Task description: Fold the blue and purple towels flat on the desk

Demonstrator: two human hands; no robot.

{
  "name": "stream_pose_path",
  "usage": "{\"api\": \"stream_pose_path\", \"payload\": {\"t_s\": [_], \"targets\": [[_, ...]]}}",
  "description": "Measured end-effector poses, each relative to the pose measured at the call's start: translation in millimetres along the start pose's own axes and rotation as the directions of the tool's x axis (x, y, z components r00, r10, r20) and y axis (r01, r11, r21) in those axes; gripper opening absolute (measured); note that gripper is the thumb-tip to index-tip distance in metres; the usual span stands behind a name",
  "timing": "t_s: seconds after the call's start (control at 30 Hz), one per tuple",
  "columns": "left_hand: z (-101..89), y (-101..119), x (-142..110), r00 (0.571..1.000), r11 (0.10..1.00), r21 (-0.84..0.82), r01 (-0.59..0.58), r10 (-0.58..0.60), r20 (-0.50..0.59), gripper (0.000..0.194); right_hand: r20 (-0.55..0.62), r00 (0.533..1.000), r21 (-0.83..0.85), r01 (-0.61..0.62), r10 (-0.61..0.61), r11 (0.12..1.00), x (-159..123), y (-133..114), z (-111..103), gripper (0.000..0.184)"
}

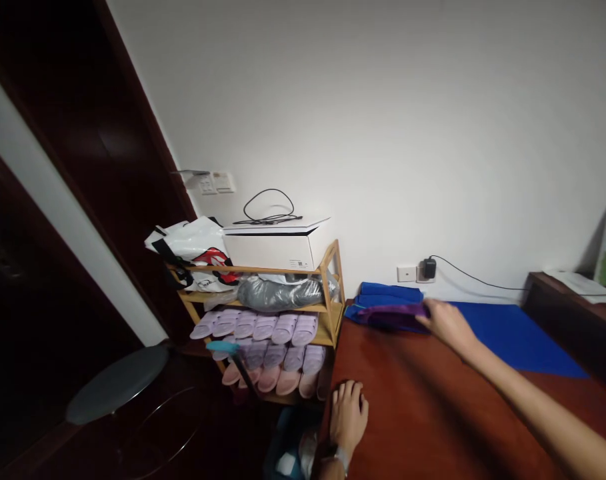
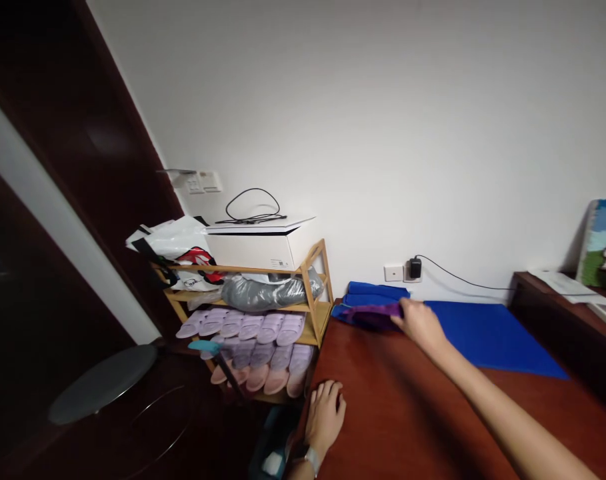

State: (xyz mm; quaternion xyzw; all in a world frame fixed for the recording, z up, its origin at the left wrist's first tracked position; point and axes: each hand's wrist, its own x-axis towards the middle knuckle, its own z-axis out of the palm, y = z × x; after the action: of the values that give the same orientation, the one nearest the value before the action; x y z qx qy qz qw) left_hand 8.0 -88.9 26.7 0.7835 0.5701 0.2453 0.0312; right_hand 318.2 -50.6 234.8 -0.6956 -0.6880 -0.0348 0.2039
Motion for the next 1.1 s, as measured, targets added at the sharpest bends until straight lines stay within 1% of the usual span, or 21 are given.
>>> {"api": "stream_pose_path", "payload": {"t_s": [0.03,0.1,0.13,0.2,0.27,0.3,0.37,0.43,0.47,0.53,0.6,0.7,0.77,0.83,0.93,1.0,1.1], "targets": [[-5.3,4,-1,1.0,0.999,-0.033,-0.026,0.026,-0.004,0.032,0.059,0.998,0.053,-0.005,0.002,0.999,-32,-2,10,0.014],[-13.6,18,-7,0.999,0.989,-0.141,-0.036,0.035,-0.007,0.027,0.189,0.982,0.21,-0.065,0.024,0.976,-100,-8,43,0.011],[-15.4,28,-13,1.0,0.974,-0.224,-0.018,0.019,0.005,0.025,0.226,0.973,0.304,-0.106,0.037,0.947,-133,-12,61,0.009],[-13.2,56,-33,0.997,0.904,-0.425,0.05,-0.021,0.071,0.025,0.238,0.968,0.488,-0.188,0.077,0.852,-190,-24,94,0.011],[-4.8,85,-63,0.984,0.789,-0.595,0.155,-0.068,0.166,0.03,0.2,0.972,0.65,-0.226,0.124,0.725,-233,-40,117,0.016],[0.0,97,-79,0.973,0.728,-0.651,0.215,-0.105,0.204,0.033,0.18,0.972,0.712,-0.234,0.15,0.662,-249,-48,123,0.018],[6.6,116,-113,0.947,0.609,-0.725,0.322,-0.219,0.236,0.041,0.163,0.968,0.794,-0.245,0.193,0.556,-274,-60,126,0.022],[5.0,126,-141,0.92,0.51,-0.777,0.369,-0.317,0.23,0.049,0.177,0.96,0.842,-0.261,0.215,0.471,-289,-66,121,0.031],[0.9,129,-152,0.914,0.481,-0.794,0.373,-0.337,0.225,0.053,0.201,0.953,0.859,-0.282,0.225,0.427,-295,-66,117,0.038],[-12.0,133,-166,0.92,0.471,-0.806,0.358,-0.324,0.22,0.054,0.27,0.929,0.878,-0.345,0.252,0.331,-302,-65,110,0.052],[-26.6,137,-173,0.933,0.498,-0.795,0.346,-0.273,0.235,0.053,0.336,0.905,0.886,-0.398,0.262,0.237,-307,-62,104,0.061],[-42.6,143,-177,0.938,0.547,-0.762,0.345,-0.204,0.279,0.047,0.408,0.884,0.894,-0.438,0.23,0.097,-315,-61,100,0.065],[-47.9,145,-178,0.94,0.568,-0.751,0.337,-0.151,0.307,0.04,0.442,0.872,0.892,-0.453,0.209,0.005,-321,-62,97,0.065],[-49.6,143,-181,0.937,0.583,-0.743,0.329,-0.106,0.332,0.035,0.464,0.863,0.885,-0.461,0.2,-0.062,-328,-62,95,0.064],[-47.2,135,-187,0.933,0.634,-0.703,0.322,-0.088,0.349,0.028,0.508,0.837,0.861,-0.492,0.202,-0.126,-337,-60,90,0.059],[-43.5,130,-190,0.944,0.683,-0.672,0.285,-0.078,0.321,0.021,0.525,0.825,0.851,-0.503,0.21,-0.153,-343,-59,90,0.055],[-38.5,128,-194,0.963,0.753,-0.619,0.224,-0.073,0.26,0.012,0.525,0.823,0.85,-0.499,0.215,-0.166,-348,-61,94,0.053]]}}
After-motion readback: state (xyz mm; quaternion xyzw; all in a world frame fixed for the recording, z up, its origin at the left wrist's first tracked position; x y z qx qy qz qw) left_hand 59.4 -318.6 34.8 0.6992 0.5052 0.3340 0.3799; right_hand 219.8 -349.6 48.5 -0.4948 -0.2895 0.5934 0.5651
